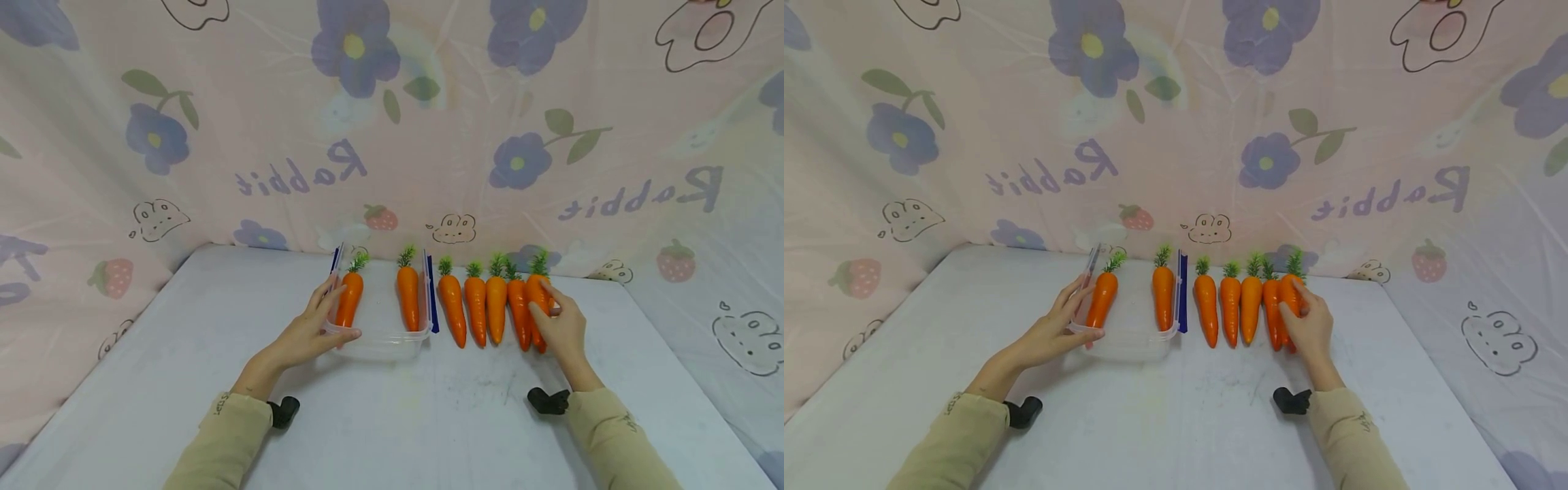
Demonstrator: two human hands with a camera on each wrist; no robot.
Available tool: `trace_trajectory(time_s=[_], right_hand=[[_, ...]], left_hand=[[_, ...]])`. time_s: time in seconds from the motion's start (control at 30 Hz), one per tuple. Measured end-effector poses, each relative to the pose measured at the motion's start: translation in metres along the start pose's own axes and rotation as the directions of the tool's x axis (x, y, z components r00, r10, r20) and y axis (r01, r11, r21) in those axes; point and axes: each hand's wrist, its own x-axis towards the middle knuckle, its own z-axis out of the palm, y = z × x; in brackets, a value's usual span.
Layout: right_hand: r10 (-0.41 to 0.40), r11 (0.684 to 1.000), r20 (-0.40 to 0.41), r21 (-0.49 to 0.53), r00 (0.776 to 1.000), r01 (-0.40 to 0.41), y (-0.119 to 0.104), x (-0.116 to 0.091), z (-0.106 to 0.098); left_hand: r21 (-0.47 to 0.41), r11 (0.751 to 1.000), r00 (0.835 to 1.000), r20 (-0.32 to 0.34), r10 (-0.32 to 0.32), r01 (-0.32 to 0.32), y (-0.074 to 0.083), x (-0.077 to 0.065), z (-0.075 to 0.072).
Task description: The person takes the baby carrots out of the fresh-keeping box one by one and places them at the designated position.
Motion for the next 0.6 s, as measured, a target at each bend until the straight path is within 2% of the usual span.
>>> trace_trajectory(time_s=[0.37, 0.6], right_hand=[[0.073, 0.997, -0.022, -0.003, 0.997, -0.073, 0.011, 0.004, -0.006], [0.091, 0.996, -0.043, 0.011, 0.995, -0.091, 0.017, 0.006, -0.01]], left_hand=[[-0.002, 1.0, 1.0, -0.005, 0.01, -0.01, -0.002, 0.001, 0.0], [0.003, 1.0, 1.0, 0.0, 0.008, -0.008, -0.002, 0.0, 0.0]])
